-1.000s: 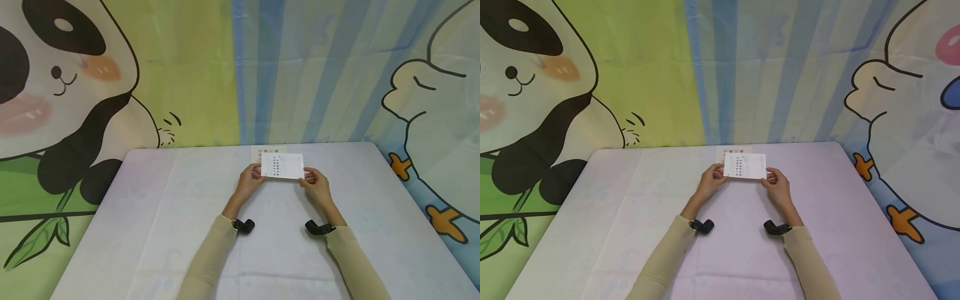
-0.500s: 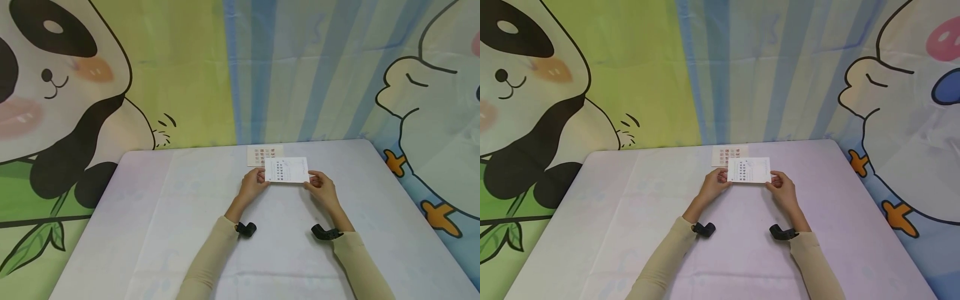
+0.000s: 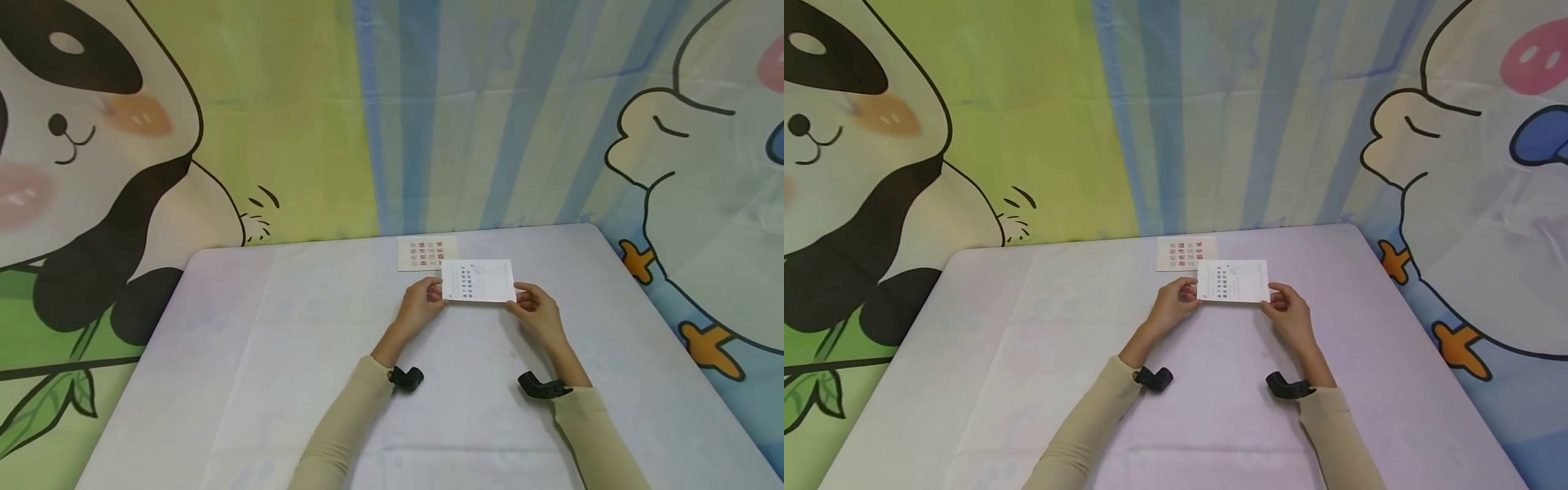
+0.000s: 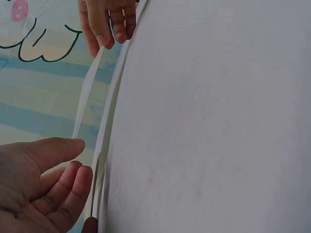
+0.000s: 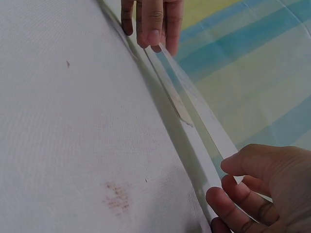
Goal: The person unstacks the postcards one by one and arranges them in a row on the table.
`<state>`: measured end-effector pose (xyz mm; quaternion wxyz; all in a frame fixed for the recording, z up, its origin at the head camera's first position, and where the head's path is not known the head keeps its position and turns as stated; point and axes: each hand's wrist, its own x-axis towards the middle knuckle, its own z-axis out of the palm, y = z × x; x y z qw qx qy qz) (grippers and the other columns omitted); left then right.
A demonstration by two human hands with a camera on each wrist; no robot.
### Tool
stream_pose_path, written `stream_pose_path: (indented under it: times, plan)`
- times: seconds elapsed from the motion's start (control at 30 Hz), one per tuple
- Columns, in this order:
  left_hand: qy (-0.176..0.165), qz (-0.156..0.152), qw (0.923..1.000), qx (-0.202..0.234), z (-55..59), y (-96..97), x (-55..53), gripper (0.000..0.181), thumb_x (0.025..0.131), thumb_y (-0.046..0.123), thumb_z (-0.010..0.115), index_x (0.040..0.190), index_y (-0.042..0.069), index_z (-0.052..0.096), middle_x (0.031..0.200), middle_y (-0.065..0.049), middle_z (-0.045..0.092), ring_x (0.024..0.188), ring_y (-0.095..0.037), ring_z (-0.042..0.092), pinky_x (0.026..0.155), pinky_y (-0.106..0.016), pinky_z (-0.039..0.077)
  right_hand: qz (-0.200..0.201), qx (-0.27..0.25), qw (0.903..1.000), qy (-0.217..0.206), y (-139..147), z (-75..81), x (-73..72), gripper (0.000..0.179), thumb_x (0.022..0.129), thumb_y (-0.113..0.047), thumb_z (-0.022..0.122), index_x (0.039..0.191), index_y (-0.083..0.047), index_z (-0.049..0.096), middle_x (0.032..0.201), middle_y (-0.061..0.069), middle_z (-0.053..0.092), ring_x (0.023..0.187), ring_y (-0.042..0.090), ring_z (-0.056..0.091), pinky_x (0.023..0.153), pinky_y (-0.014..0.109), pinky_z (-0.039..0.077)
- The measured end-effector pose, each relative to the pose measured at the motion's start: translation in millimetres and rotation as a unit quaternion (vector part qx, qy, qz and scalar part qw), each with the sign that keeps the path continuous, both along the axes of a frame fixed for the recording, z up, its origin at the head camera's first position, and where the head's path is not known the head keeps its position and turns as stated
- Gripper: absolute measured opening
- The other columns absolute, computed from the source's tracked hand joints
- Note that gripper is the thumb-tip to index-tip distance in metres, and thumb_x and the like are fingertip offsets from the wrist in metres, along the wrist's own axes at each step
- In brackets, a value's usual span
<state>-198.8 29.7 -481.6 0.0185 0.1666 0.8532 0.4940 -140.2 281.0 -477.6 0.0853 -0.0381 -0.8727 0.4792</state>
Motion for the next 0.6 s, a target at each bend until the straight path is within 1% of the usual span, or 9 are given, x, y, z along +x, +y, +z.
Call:
stream_pose_path:
  times: [0.17, 0.43, 0.53, 0.6]
  plan:
    - [0.007, -0.008, 0.9999, 0.003, -2.1, 7.2, 1.0, 0.042, 0.080, 0.000, 0.077, 0.119, -0.006, 0.062, 0.096, -0.011, 0.069, 0.085, -0.019, 0.067, 0.075, -0.018, 0.050, -0.008, 0.004, 1.0000, 0.000, 7, -1.8, 4.1, 0.044, 0.090, -0.003, 0.067, 0.131, 0.007, 0.053, 0.104, 0.024, 0.060, 0.080, 0.002, 0.053, 0.068, 0.008, 0.043]
    - [-0.008, -0.022, 0.9997, 0.005, -1.6, 20.9, 3.1, 0.042, 0.081, 0.000, 0.077, 0.119, -0.005, 0.062, 0.095, -0.010, 0.068, 0.082, -0.014, 0.065, 0.073, -0.017, 0.050, -0.025, -0.003, 0.9997, 0.005, 19, -3.6, 9.6, 0.046, 0.090, -0.003, 0.066, 0.131, 0.008, 0.052, 0.105, 0.025, 0.058, 0.078, -0.003, 0.051, 0.068, 0.007, 0.042]
    - [-0.010, -0.024, 0.9997, 0.000, -1.7, 26.6, 3.5, 0.042, 0.081, 0.002, 0.077, 0.119, -0.004, 0.062, 0.095, -0.008, 0.069, 0.081, -0.012, 0.065, 0.074, -0.018, 0.050, -0.029, -0.009, 0.9994, 0.014, 23, -3.8, 11.2, 0.046, 0.089, -0.002, 0.067, 0.131, 0.009, 0.052, 0.104, 0.026, 0.058, 0.077, -0.003, 0.051, 0.067, 0.008, 0.042]
    - [-0.011, -0.025, 0.9996, -0.004, -2.0, 30.5, 3.6, 0.042, 0.081, 0.003, 0.077, 0.120, -0.003, 0.063, 0.096, -0.008, 0.069, 0.081, -0.012, 0.065, 0.078, -0.020, 0.049, -0.033, -0.011, 0.9992, 0.020, 26, -3.9, 12.2, 0.047, 0.089, -0.002, 0.068, 0.131, 0.009, 0.052, 0.104, 0.026, 0.058, 0.077, -0.003, 0.050, 0.066, 0.008, 0.042]
